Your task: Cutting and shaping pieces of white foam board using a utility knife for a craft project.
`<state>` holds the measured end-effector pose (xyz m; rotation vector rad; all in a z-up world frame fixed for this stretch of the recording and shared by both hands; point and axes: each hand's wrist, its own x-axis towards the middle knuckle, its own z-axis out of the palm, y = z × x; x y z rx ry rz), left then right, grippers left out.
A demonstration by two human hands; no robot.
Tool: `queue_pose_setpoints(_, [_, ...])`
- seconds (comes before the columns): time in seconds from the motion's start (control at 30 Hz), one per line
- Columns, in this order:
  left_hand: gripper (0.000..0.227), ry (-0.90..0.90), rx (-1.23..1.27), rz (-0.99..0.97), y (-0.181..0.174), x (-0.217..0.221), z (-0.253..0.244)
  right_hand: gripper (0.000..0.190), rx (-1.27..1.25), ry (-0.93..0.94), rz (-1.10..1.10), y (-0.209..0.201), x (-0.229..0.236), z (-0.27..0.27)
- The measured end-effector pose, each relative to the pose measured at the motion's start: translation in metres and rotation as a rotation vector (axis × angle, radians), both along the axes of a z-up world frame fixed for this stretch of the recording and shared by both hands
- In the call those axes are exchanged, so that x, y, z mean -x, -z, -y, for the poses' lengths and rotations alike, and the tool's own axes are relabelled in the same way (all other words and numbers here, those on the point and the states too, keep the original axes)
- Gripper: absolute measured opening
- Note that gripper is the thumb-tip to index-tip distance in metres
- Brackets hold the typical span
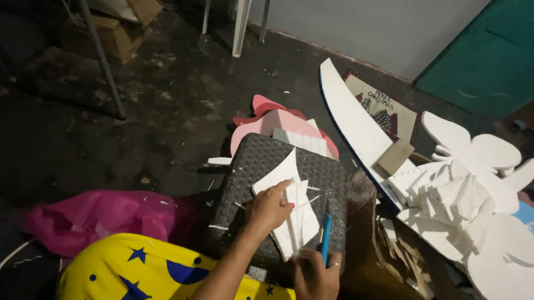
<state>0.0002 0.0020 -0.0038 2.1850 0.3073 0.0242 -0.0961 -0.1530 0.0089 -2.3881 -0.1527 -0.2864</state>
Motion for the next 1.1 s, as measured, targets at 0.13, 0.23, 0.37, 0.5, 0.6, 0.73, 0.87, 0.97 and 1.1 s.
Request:
queue_pose_setpoints(0.13, [0.057, 0.009, 0.008, -0.026, -0.001, 0.002, 0.0, 0.021, -0.015, -0.032, 0.022, 0.014, 0.002, 0.004])
queue_pose_setpoints(0.23, [0.056, -0.013, -0.004, 0.02, -0.001, 0.001, 0.001, 0.015, -0.006, 0.027, 0.047, 0.023, 0.003, 0.008])
queue_pose_setpoints(0.37, [0.056, -0.005, 0.023, 0.005, -0.001, 0.0, -0.001, 0.016, 0.03, 0.102, 0.158, 0.035, -0.016, 0.031])
queue_pose_setpoints(0.5, [0.057, 0.003, 0.001, -0.056, -0.005, 0.0, 0.001, 0.016, 0.116, 0.195, 0.139, 0.012, -0.047, 0.042])
queue_pose_setpoints(0.6, [0.056, 0.006, 0.024, 0.025, 0.003, 0.0, 0.001, 0.021, 0.138, 0.168, -0.048, 0.0, -0.067, 0.039])
queue_pose_setpoints(0.73, [0.056, -0.009, 0.03, -0.002, 0.003, 0.0, -0.001, 0.025, 0.135, 0.151, -0.129, -0.01, -0.078, 0.026])
queue_pose_setpoints(0.87, [0.054, -0.001, 0.015, 0.074, 0.007, 0.001, 0.001, 0.03, 0.105, 0.005, -0.021, -0.001, -0.093, 0.018])
queue_pose_setpoints(0.97, [0.054, -0.004, 0.015, 0.073, 0.007, 0.0, 0.002, 0.044, 0.2, -0.046, 0.039, -0.004, -0.107, 0.005])
queue_pose_setpoints(1.1, [0.056, -0.024, 0.018, 0.005, -0.004, 0.004, 0.002, 0.025, 0.337, -0.12, 0.192, 0.01, -0.126, -0.004])
